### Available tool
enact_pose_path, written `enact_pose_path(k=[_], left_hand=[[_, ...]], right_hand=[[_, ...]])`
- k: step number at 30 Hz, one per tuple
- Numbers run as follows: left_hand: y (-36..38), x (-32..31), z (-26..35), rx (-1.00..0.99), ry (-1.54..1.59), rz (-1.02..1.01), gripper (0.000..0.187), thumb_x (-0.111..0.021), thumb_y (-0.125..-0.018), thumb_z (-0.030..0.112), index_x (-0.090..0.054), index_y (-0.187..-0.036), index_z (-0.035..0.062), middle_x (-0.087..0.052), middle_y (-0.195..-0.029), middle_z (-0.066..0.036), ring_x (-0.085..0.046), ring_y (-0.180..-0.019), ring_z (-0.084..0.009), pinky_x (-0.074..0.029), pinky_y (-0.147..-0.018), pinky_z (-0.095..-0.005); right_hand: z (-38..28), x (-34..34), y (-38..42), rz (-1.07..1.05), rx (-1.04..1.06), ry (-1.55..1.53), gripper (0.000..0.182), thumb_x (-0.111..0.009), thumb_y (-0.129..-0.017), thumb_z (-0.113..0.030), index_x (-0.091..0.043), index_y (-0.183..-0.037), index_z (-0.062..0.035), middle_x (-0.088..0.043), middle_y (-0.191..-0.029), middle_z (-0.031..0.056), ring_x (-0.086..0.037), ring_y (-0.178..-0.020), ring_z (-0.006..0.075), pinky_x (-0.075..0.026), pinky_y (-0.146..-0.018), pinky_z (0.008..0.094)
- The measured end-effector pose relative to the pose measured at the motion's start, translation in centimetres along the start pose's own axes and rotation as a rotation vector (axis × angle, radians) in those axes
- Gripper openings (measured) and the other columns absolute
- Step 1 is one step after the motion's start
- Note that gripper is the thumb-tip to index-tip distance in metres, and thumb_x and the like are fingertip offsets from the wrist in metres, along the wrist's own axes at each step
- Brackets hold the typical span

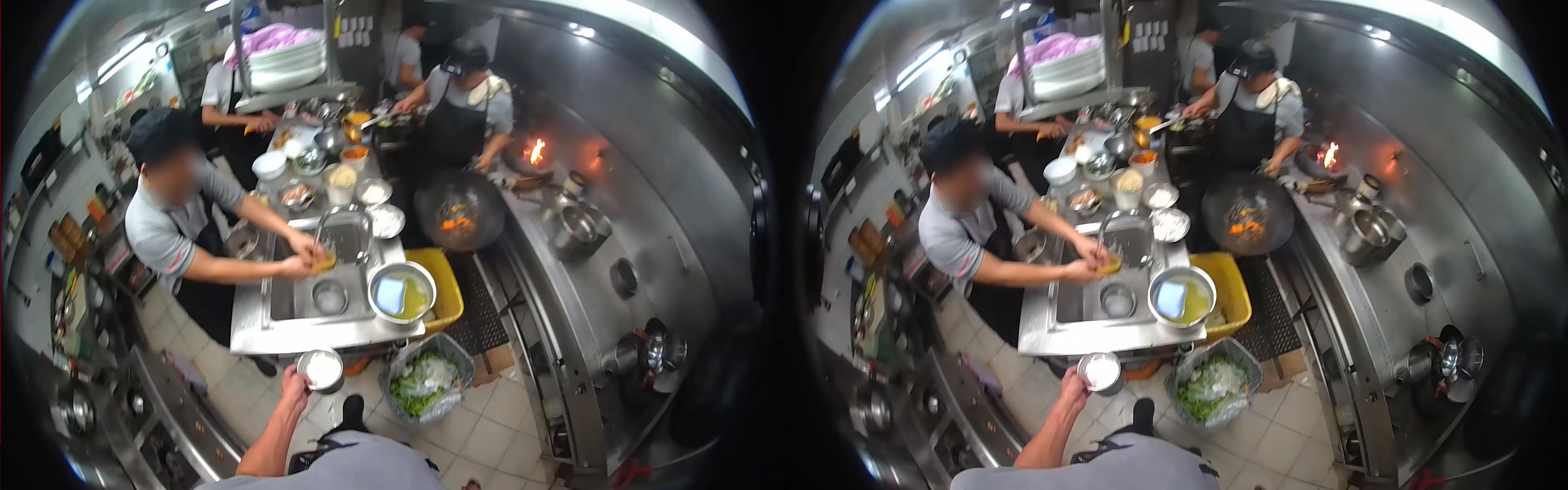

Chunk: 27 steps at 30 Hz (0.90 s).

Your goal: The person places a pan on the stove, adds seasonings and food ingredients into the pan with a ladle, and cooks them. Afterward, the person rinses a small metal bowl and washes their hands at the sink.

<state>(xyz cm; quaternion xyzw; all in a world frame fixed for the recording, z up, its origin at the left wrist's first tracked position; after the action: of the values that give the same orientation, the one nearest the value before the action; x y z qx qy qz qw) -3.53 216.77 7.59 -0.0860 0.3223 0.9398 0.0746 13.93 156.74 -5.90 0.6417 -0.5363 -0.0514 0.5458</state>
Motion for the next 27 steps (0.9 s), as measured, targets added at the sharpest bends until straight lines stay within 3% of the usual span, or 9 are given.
enact_pose_path(k=[3, 11, 13, 16, 17, 18, 20, 23, 27], left_hand=[[-1.2, -1.5, 1.7, 0.006, -0.046, 0.027, 0.062, -0.051, -0.064, -0.009, -0.052, -0.122, 0.0114, -0.058, -0.089, -0.006, -0.054, -0.071, -0.0171, -0.039, -0.053, -0.0311], [-3.9, -3.0, 5.0, 0.048, -0.078, 0.034, 0.074, -0.053, -0.065, -0.010, -0.048, -0.137, 0.0054, -0.058, -0.084, -0.008, -0.052, -0.063, -0.0170, -0.040, -0.048, -0.0311], [-5.3, -3.3, 5.4, 0.011, -0.110, 0.006, 0.069, -0.051, -0.071, -0.008, -0.046, -0.139, 0.0032, -0.059, -0.087, -0.009, -0.054, -0.065, -0.0175, -0.041, -0.048, -0.0311], [-8.1, -3.6, 5.2, -0.058, -0.032, -0.108, 0.058, -0.047, -0.082, -0.004, -0.045, -0.140, 0.0006, -0.061, -0.094, -0.010, -0.057, -0.067, -0.0176, -0.042, -0.048, -0.0313], [-7.7, -3.8, 5.9, -0.027, -0.110, -0.135, 0.057, -0.047, -0.082, -0.004, -0.046, -0.139, 0.0019, -0.061, -0.091, -0.009, -0.056, -0.065, -0.0166, -0.042, -0.046, -0.0309], [-7.8, -4.3, 6.2, -0.061, -0.084, -0.119, 0.055, -0.048, -0.083, -0.002, -0.047, -0.138, 0.0032, -0.060, -0.087, -0.009, -0.053, -0.061, -0.0160, -0.040, -0.045, -0.0305], [-7.1, -6.5, 8.2, -0.041, -0.103, -0.108, 0.064, -0.053, -0.081, -0.003, -0.041, -0.143, 0.0029, -0.057, -0.077, -0.006, -0.053, -0.060, -0.0142, -0.045, -0.047, -0.0295], [-8.7, -8.3, 9.6, -0.070, -0.141, -0.054, 0.071, -0.056, -0.077, -0.005, -0.037, -0.145, -0.0007, -0.060, -0.082, -0.009, -0.054, -0.061, -0.0134, -0.051, -0.049, -0.0310], [-12.0, -11.6, 12.7, -0.185, -0.319, -0.015, 0.061, -0.053, -0.074, -0.005, -0.052, -0.136, -0.0008, -0.067, -0.088, -0.016, -0.065, -0.071, -0.0174, -0.055, -0.048, -0.0310]], right_hand=[[-3.1, -1.6, 1.5, -0.041, -0.126, -0.185, 0.024, -0.062, -0.086, -0.025, -0.049, -0.072, -0.0094, -0.047, -0.058, 0.0037, -0.046, -0.050, 0.0163, -0.038, -0.047, 0.0357], [-4.4, -3.9, 2.0, -0.054, -0.248, -0.455, 0.024, -0.054, -0.088, -0.027, -0.050, -0.070, -0.0126, -0.043, -0.054, 0.0010, -0.041, -0.045, 0.0156, -0.034, -0.042, 0.0330], [-3.9, -4.3, 1.6, -0.056, -0.257, -0.558, 0.024, -0.052, -0.089, -0.028, -0.050, -0.069, -0.0134, -0.042, -0.053, 0.0004, -0.040, -0.043, 0.0154, -0.032, -0.041, 0.0324], [-0.9, -4.8, 0.2, -0.067, -0.166, -0.802, 0.026, -0.049, -0.089, -0.029, -0.050, -0.068, -0.0146, -0.041, -0.052, -0.0006, -0.038, -0.041, 0.0151, -0.031, -0.040, 0.0314], [-3.5, -4.3, 3.4, -0.173, 0.115, -0.912, 0.029, -0.049, -0.089, -0.027, -0.046, -0.063, -0.0139, -0.042, -0.052, 0.0009, -0.039, -0.041, 0.0170, -0.031, -0.038, 0.0331], [-5.5, -4.5, 3.8, -0.062, -0.017, -0.812, 0.030, -0.049, -0.090, -0.025, -0.042, -0.063, -0.0134, -0.039, -0.051, -0.0001, -0.036, -0.040, 0.0168, -0.031, -0.038, 0.0328], [-6.7, -5.9, 1.9, -0.215, -0.136, -0.863, 0.027, -0.049, -0.093, -0.020, -0.044, -0.068, -0.0115, -0.038, -0.051, -0.0017, -0.036, -0.042, 0.0143, -0.034, -0.043, 0.0312], [-6.5, -6.5, 0.6, -0.306, -0.265, -0.834, 0.024, -0.051, -0.093, -0.016, -0.046, -0.070, -0.0109, -0.040, -0.051, -0.0018, -0.038, -0.043, 0.0129, -0.036, -0.046, 0.0303], [-6.4, -7.2, 1.8, -0.296, -0.327, -0.756, 0.022, -0.054, -0.093, -0.014, -0.048, -0.072, -0.0102, -0.041, -0.053, -0.0018, -0.038, -0.043, 0.0119, -0.035, -0.047, 0.0301]])
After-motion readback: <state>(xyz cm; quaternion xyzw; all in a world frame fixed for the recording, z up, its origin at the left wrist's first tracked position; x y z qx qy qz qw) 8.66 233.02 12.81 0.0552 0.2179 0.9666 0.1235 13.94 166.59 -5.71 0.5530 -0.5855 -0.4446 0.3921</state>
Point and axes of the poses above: each hand's wrist, its own y-axis away from the middle knuckle, its own x-axis out of the back of the hand, z = x × y, the point moved 4 cm from there along -y, towards the middle knuckle
